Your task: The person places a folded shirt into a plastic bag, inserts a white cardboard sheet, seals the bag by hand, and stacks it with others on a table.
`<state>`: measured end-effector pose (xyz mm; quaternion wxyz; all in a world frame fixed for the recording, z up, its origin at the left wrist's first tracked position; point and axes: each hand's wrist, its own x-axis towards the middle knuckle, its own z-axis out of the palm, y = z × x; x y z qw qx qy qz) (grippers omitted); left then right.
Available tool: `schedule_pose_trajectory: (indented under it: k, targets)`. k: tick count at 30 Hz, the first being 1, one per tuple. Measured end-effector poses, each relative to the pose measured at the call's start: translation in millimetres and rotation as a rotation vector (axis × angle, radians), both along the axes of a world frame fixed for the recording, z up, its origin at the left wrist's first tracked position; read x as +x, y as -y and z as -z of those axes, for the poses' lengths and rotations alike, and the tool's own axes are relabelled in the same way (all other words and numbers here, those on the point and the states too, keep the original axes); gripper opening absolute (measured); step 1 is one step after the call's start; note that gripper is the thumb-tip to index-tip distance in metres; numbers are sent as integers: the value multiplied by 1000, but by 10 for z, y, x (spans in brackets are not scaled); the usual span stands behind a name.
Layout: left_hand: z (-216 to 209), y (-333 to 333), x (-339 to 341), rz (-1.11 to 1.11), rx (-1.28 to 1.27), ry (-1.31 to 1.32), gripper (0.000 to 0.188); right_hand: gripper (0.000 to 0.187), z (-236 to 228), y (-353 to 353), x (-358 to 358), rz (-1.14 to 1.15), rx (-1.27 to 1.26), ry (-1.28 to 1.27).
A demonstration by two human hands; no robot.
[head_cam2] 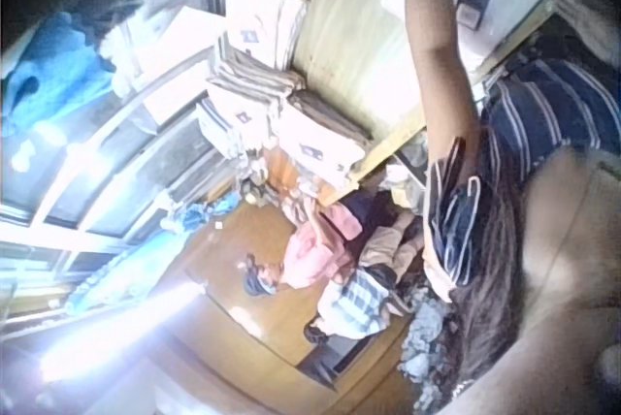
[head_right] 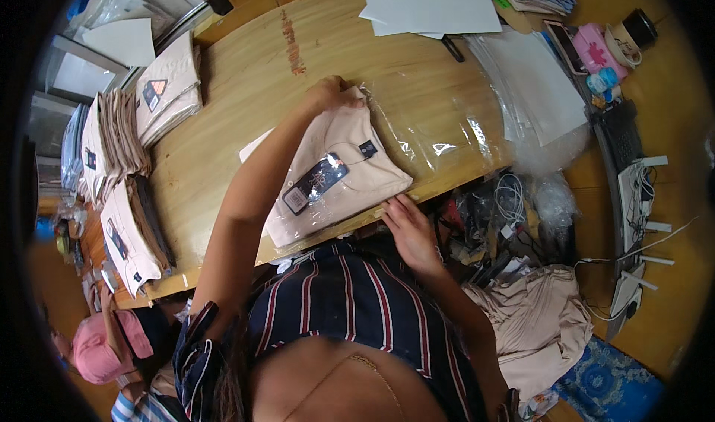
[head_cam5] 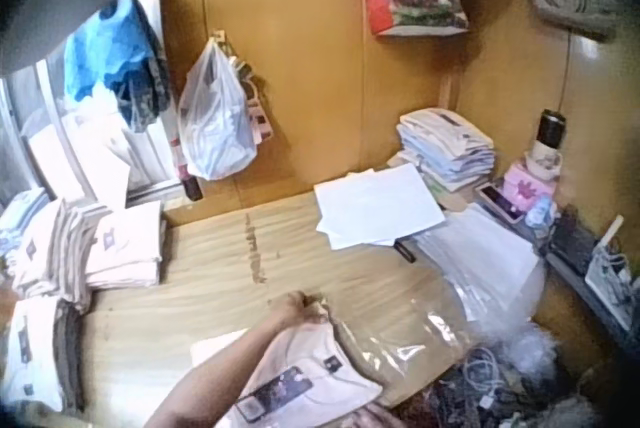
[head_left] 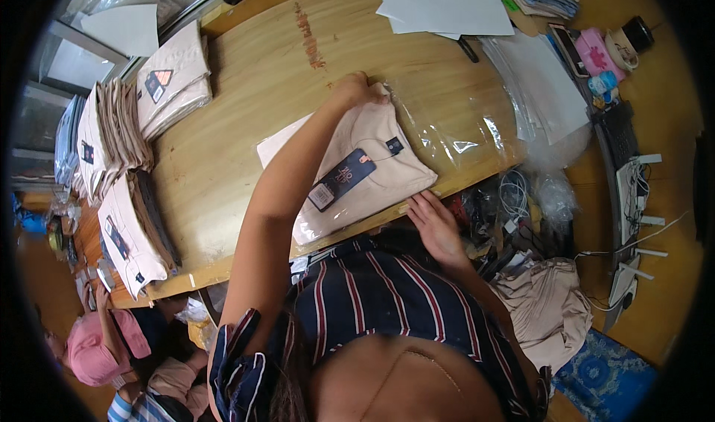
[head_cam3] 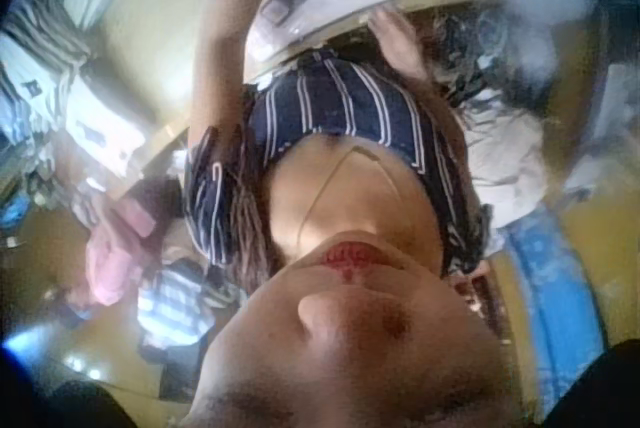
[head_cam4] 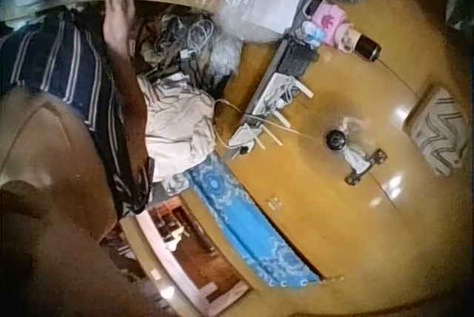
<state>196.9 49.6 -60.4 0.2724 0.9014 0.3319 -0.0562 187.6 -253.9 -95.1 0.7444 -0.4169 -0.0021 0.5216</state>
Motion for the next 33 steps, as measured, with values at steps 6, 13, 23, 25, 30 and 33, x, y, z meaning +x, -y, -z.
schedule_pose_trajectory:
  k: [6, 13, 23, 25, 30, 33]
  targets:
    - [-442, -494, -219, -96, -902, 222, 47, 36, -135, -699, 321, 86, 207, 46]
    - [-1507, -770, -1005, -55, -624, 833, 18, 22, -1389, -1615, 1230, -167, 207, 829]
    - [-715, 78, -1919, 18, 114, 761, 12, 29, -878, -1423, 1027, -198, 468, 1880]
    - [41, 347, -2050, 91, 133, 681, 15, 33, -257, -1179, 969, -331, 440, 2008]
    - [294, 732, -2148, 285, 475, 625, 15, 24, -49, -781, 729, -433, 282, 1992]
    - [309, 704, -2168, 260, 327, 671, 10, 9, -79, -739, 764, -442, 229, 1856]
